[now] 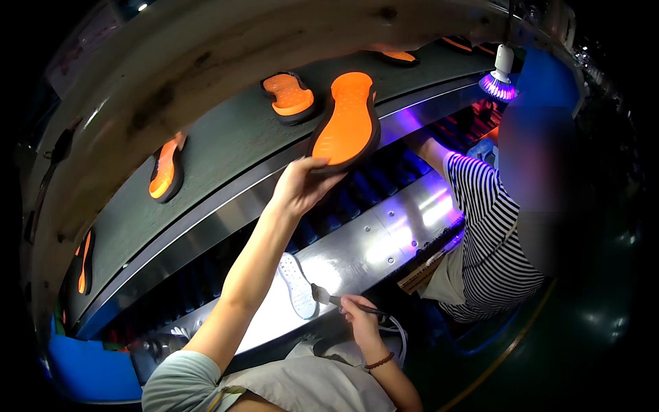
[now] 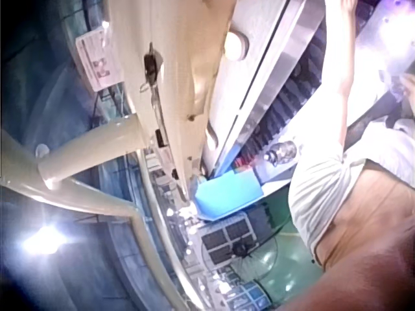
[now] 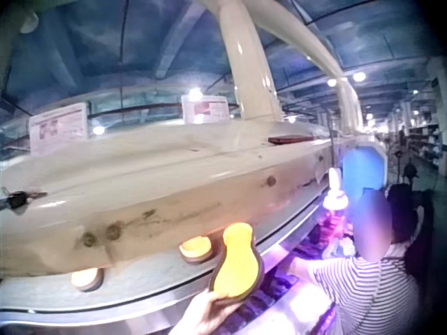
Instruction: The person picks up orange shoe soles from a conveyor belt, applies a dark substance to the bottom surface using a brush, and returns each sole to the belt. The process is repeated for multiple soles in a factory setting.
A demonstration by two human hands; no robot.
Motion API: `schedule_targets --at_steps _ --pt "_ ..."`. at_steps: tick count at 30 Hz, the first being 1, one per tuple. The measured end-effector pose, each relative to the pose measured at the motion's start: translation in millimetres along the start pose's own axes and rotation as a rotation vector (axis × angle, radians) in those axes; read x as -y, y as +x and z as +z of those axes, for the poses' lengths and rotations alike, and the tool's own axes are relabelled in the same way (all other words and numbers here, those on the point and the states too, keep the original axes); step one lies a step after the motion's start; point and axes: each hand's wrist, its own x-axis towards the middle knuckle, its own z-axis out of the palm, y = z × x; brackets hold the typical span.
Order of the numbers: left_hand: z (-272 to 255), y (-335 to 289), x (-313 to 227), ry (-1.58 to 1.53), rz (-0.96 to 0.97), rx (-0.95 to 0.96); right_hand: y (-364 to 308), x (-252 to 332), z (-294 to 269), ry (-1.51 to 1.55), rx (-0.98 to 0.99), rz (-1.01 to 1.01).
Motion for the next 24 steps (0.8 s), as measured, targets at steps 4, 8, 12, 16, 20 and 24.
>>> schedule_targets --at_steps 4,8,12,16,20,24 --pt "-37.9 -77.3 -0.9 -0.091 0.025 0.135 -5.8 -12.2 -2.3 -0.028 -0.015 0.004" --pt "-83.6 -153.1 -21.8 -0.045 0.126 0.177 -7.5 -21.2 7.1 -0.087 -0.032 0.059" --pt "-121.7 -217.5 -38.8 0.027 0.254 0.158 -9.9 -32.5 21.1 -0.092 0.005 0.028" --pt "-165.1 -260.7 -35.1 0.105 0.263 -0.001 -17.5 -41.7 33.8 -0.129 0.015 0.021" --pt "-190.4 -308.1 -17.8 0.105 0.263 0.004 -33.0 -53.3 37.9 -0.125 0.017 0.01" --pt "-207.9 -338.3 -2.9 -0.128 0.24 0.146 -46.1 -69.0 38.5 -0.144 0.01 0.01"
